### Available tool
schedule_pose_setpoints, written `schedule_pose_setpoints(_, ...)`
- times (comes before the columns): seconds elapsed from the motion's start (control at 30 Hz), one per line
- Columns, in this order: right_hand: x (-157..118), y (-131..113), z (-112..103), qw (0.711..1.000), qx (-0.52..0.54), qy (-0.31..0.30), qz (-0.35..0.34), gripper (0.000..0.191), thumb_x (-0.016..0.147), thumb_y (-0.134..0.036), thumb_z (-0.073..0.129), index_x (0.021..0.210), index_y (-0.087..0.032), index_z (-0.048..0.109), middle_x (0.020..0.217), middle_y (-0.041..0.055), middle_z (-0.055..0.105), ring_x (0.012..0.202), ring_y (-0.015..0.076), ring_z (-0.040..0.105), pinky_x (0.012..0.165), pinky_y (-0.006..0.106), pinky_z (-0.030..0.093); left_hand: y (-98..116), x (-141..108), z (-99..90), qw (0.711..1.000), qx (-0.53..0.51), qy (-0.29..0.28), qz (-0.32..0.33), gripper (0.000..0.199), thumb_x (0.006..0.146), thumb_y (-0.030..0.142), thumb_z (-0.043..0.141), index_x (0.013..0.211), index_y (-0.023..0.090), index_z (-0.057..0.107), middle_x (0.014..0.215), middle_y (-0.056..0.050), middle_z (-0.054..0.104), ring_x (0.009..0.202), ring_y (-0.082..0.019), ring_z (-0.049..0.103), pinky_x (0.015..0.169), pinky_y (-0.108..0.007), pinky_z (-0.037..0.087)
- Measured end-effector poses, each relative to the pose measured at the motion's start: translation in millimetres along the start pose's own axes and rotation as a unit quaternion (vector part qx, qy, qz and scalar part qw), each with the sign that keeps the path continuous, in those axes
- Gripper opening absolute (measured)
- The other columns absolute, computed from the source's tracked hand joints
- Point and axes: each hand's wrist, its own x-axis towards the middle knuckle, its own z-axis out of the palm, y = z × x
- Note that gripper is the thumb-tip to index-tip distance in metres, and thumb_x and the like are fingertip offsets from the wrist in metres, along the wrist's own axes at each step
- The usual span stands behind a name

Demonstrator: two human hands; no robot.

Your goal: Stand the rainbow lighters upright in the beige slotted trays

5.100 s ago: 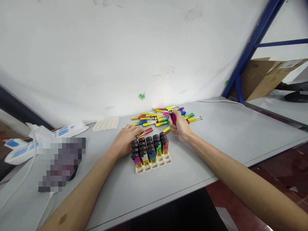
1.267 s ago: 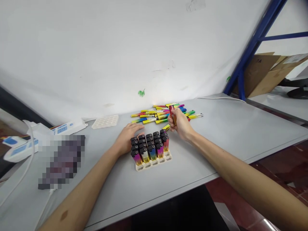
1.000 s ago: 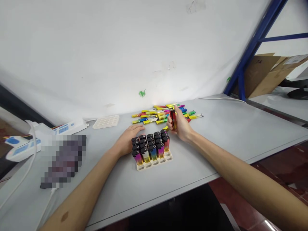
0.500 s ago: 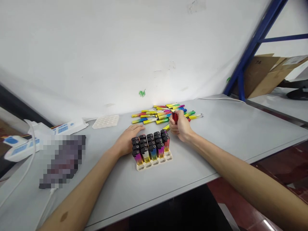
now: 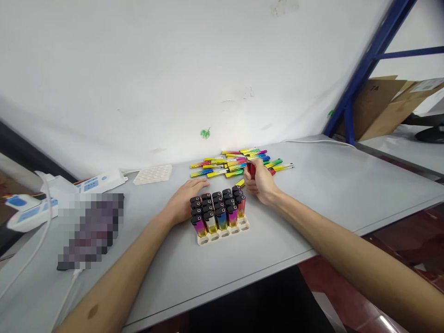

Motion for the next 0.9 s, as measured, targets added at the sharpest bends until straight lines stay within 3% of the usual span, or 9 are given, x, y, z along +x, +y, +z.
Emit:
schedule_pose_setpoints(0.17, 1, 0, -1, 1.000, -0.005, -0.004, 0.004, 0.054, 0.095, -0.064, 0.033, 0.064, -0.022, 0.046, 0.048, -0.0076, 0.024, 0.040, 0.0079, 0.016, 0.039, 0.023, 0.012, 0, 0, 0.4, 1.000, 0.008, -0.003, -0.002, 0.050, 0.093, 0.036, 0.047, 0.137, 0.012, 0.055, 0.151, -0.015, 0.049, 0.140, -0.028, 0.043, 0.118, -0.046, 0.035)
schedule_pose_setpoints(0.3, -1, -4, -2, 0.998, -0.008, -0.028, -0.048, 0.045, 0.092, -0.063, 0.046, 0.086, -0.021, 0.061, 0.062, -0.0034, 0.044, 0.052, 0.0107, 0.040, 0.049, 0.024, 0.033, -2, 0, 1.0, 1.000, 0.011, -0.004, -0.002, 0.049, 0.092, 0.034, 0.048, 0.137, 0.013, 0.054, 0.151, -0.013, 0.049, 0.141, -0.028, 0.043, 0.118, -0.045, 0.035)
schedule_pose_setpoints(0.37, -2, -9, -5, 0.995, -0.027, -0.048, -0.087, 0.037, 0.088, -0.057, 0.060, 0.086, -0.020, 0.064, 0.072, -0.0007, 0.054, 0.065, 0.0125, 0.049, 0.059, 0.026, 0.040, -2, 0, 0.9, 1.000, 0.014, -0.005, -0.001, 0.050, 0.091, 0.033, 0.050, 0.137, 0.013, 0.054, 0.151, -0.014, 0.049, 0.141, -0.028, 0.043, 0.118, -0.045, 0.035)
schedule_pose_setpoints(0.5, -5, -20, -15, 0.982, -0.082, -0.090, -0.145, 0.028, 0.080, -0.045, 0.074, 0.077, -0.019, 0.064, 0.079, -0.0007, 0.056, 0.068, 0.0115, 0.046, 0.061, 0.026, 0.037, 0, -1, -0.1, 1.000, 0.019, -0.007, 0.001, 0.051, 0.089, 0.030, 0.052, 0.138, 0.012, 0.054, 0.151, -0.014, 0.049, 0.141, -0.028, 0.043, 0.117, -0.045, 0.037)
schedule_pose_setpoints(0.63, -8, -33, -26, 0.980, -0.062, -0.150, -0.115, 0.031, 0.082, -0.043, 0.075, 0.071, -0.019, 0.059, 0.068, -0.0027, 0.051, 0.060, 0.0102, 0.043, 0.056, 0.026, 0.036, 2, -1, -1.2, 0.999, 0.032, -0.014, 0.004, 0.054, 0.086, 0.028, 0.054, 0.138, 0.012, 0.053, 0.152, -0.015, 0.048, 0.141, -0.028, 0.042, 0.118, -0.045, 0.036)
schedule_pose_setpoints(0.73, -12, -40, -32, 0.971, -0.073, -0.205, -0.098, 0.026, 0.082, -0.041, 0.076, 0.079, -0.019, 0.062, 0.069, -0.0022, 0.059, 0.058, 0.0092, 0.046, 0.053, 0.025, 0.036, 3, -1, -2.0, 0.999, 0.038, -0.016, 0.003, 0.055, 0.086, 0.028, 0.054, 0.139, 0.012, 0.052, 0.152, -0.014, 0.048, 0.141, -0.028, 0.042, 0.118, -0.045, 0.036)
schedule_pose_setpoints(0.9, -17, -45, -39, 0.935, -0.161, -0.308, -0.075, 0.025, 0.078, -0.035, 0.080, 0.084, -0.018, 0.063, 0.070, -0.0013, 0.066, 0.059, 0.0092, 0.057, 0.052, 0.023, 0.039, 6, -1, -3.2, 0.999, 0.036, -0.014, -0.002, 0.054, 0.086, 0.028, 0.054, 0.138, 0.012, 0.053, 0.152, -0.014, 0.048, 0.141, -0.028, 0.042, 0.118, -0.044, 0.036)
